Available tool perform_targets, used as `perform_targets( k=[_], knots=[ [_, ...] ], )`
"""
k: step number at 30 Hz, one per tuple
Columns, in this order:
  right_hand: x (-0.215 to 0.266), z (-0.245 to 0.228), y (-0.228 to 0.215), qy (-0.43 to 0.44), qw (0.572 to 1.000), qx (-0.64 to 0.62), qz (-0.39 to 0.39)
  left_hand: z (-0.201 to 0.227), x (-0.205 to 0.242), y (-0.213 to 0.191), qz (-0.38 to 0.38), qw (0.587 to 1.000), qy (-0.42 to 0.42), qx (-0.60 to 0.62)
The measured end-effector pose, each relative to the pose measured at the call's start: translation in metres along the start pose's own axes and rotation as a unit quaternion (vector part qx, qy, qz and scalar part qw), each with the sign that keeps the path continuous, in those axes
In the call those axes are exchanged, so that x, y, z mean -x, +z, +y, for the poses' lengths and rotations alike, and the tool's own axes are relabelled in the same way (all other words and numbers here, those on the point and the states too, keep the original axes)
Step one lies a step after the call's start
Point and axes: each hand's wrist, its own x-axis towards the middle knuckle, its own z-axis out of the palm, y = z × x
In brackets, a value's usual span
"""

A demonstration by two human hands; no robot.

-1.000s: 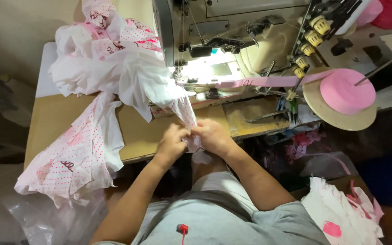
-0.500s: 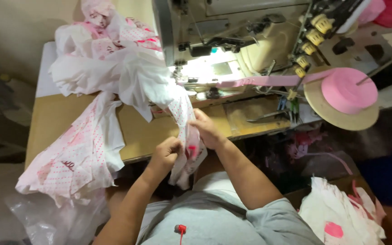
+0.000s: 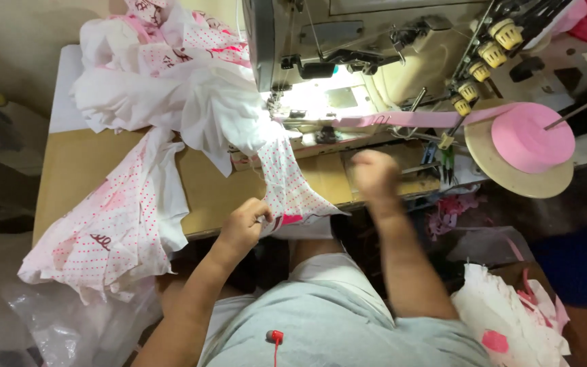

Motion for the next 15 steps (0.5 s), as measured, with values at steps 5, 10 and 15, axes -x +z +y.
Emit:
perform_targets(
  k=[5,10,15],
  knots=[
    [0.016,-0.152,0.023,0.130,0.834,-0.470,-0.260,0.005,0.001,-0.006,0.002,1.000,-0.018,-0.024],
    [0.010,-0.147,-0.068,0.128,0.707,-0.511,-0.472,0.006,0.006,-0.038,0.060,0.997,0.003,-0.043],
    [-0.023,-0.094,-0.130,0.149,0.906,0.212,-0.335,-0.002,0.003,-0.013,0.011,0.996,-0.010,-0.093]
  ],
)
